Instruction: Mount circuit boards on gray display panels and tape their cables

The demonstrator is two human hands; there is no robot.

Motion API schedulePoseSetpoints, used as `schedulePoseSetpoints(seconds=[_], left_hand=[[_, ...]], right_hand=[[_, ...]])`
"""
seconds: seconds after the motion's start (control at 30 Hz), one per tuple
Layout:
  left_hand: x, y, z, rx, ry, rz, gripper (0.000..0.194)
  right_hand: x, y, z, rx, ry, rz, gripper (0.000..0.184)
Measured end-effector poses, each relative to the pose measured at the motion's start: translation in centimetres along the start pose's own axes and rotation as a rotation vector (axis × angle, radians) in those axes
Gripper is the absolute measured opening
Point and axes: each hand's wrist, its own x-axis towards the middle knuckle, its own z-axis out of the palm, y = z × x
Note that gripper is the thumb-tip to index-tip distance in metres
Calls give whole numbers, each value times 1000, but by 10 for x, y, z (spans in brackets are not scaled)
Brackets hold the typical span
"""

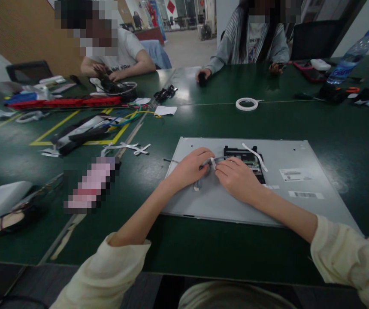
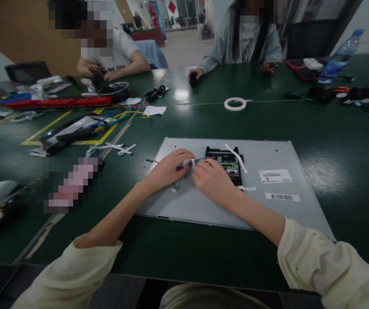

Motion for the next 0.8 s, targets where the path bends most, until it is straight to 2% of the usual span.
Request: schedulePoseSetpoints(seconds=[0.17, 0.43, 0.6, 0.8], left_hand=[[-1, -1, 0, 33, -28, -46, 32], [-3, -3, 2, 62, -119, -74, 34], [-4, -2, 1, 83, -126, -98, 38], [-8, -4, 1, -21, -94, -67, 43]], right_hand=[[-1, -1, 1, -5, 16, -19, 24], [-1, -1, 6, 37, 23, -32, 23], [-1, 0, 7, 72, 15, -18, 21], [0, -3, 3, 53, -12, -42, 22]])
